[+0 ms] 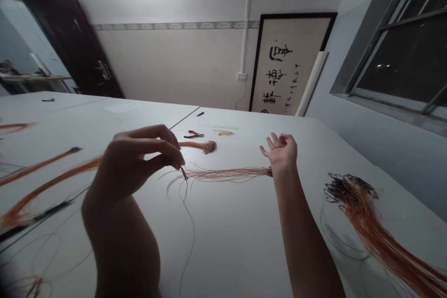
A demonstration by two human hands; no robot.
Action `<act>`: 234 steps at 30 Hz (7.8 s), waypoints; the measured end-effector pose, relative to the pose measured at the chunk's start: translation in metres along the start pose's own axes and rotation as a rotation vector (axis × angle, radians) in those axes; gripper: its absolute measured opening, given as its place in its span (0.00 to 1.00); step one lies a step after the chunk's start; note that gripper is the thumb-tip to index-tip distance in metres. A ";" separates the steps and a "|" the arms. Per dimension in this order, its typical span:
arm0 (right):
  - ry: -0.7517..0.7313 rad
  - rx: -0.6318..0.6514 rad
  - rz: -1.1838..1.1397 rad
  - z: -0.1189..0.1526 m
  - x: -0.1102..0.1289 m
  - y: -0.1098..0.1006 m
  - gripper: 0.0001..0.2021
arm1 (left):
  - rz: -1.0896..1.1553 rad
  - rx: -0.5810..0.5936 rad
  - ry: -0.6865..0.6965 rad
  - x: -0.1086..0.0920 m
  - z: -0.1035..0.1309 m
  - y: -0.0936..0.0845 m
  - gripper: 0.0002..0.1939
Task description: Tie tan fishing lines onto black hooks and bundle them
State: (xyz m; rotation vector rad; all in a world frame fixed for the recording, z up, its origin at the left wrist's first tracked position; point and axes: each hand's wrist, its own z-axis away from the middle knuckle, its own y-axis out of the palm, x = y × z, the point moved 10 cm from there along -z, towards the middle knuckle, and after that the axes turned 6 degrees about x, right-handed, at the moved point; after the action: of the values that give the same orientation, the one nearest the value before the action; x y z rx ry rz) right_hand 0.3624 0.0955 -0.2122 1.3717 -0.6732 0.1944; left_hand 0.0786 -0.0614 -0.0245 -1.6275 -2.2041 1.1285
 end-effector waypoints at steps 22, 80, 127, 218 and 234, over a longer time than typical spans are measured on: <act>-0.293 -0.003 -0.235 0.021 0.115 -0.027 0.11 | -0.072 -0.018 0.018 0.009 0.000 -0.005 0.06; 0.119 1.139 0.791 0.202 -0.050 0.140 0.01 | 0.230 0.003 0.136 -0.010 -0.002 0.006 0.09; 0.132 0.984 0.627 0.183 -0.049 0.136 0.03 | -0.103 -0.134 0.090 -0.015 -0.006 0.005 0.11; 0.162 0.991 0.772 0.191 -0.031 0.137 0.03 | -0.063 -0.195 0.168 -0.029 -0.005 0.006 0.07; 0.106 0.952 0.693 0.187 -0.030 0.137 0.03 | -0.067 -0.242 0.198 -0.035 -0.004 0.002 0.06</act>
State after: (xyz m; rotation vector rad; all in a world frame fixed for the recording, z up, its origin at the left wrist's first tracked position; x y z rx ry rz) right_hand 0.2086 -0.0442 -0.1055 1.9421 -1.0068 1.2578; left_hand 0.0955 -0.0905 -0.0133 -1.6588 -2.3144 0.6725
